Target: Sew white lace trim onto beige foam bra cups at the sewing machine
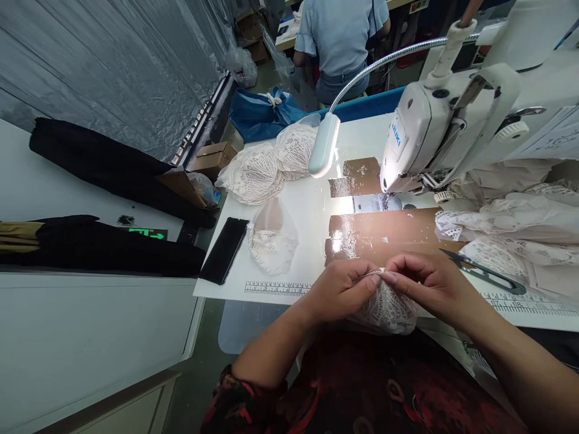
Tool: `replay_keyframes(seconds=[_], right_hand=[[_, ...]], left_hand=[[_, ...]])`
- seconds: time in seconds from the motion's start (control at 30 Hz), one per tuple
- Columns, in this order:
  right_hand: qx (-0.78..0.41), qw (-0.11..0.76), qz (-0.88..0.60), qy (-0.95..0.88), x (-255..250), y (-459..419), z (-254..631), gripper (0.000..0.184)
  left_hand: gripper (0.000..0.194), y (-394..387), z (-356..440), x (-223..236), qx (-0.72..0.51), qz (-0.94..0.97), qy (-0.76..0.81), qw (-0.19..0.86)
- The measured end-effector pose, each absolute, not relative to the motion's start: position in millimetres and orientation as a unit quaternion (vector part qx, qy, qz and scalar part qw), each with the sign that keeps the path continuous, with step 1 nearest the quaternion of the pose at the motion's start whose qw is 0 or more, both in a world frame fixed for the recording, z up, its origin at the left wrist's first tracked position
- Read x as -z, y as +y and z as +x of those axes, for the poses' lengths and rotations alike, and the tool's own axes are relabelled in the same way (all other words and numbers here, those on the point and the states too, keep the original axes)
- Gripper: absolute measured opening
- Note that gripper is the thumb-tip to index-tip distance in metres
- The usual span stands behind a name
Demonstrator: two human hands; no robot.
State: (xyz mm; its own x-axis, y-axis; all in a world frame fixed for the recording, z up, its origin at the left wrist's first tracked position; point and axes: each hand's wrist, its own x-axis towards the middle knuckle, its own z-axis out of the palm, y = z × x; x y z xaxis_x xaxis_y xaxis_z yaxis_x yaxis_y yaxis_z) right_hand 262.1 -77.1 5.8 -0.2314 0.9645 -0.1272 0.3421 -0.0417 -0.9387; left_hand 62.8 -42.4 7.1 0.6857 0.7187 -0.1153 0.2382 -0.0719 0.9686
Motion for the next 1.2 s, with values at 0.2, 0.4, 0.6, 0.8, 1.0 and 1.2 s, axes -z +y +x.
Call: replay_keyframes(seconds=[0.2,0.4,0.6,0.8,1.0,1.2], right_hand=[[-0.477,0.329,-0.541,-0.610,-9.4,-79.4,266.1,0.031],[-0.508,0.334,-0.535,-0.586,-12.8,-76.1,263.5,0.032],[-0.555,0.342,-0.514,-0.557,-5.8,-60.9,264.4,0.033],[-0.450,0.374,-0.600,-0.546,1.0,-56.6,300.3,0.031],[-0.316,0.306,-0.640,-0.630,-9.1,-42.2,318.0,0.025],[-0.208,0.194,-0.649,-0.706,-3.1,-11.3,311.0,0.031]], left_hand=[[0.028,-35.8,61.6,-12.7,-0.228,0.644,0.316,0.658],[0.030,-33.5,66.4,-7.5,-0.258,0.558,0.326,0.718],[0.040,-30.8,69.7,-0.9,-0.290,0.370,0.364,0.805],[0.028,12.0,29.7,-35.7,-0.477,0.491,0.489,0.540],[0.021,55.2,93.2,-6.3,-0.315,0.815,0.420,0.246],[0.016,31.1,151.7,31.4,-0.206,0.861,0.410,0.219]])
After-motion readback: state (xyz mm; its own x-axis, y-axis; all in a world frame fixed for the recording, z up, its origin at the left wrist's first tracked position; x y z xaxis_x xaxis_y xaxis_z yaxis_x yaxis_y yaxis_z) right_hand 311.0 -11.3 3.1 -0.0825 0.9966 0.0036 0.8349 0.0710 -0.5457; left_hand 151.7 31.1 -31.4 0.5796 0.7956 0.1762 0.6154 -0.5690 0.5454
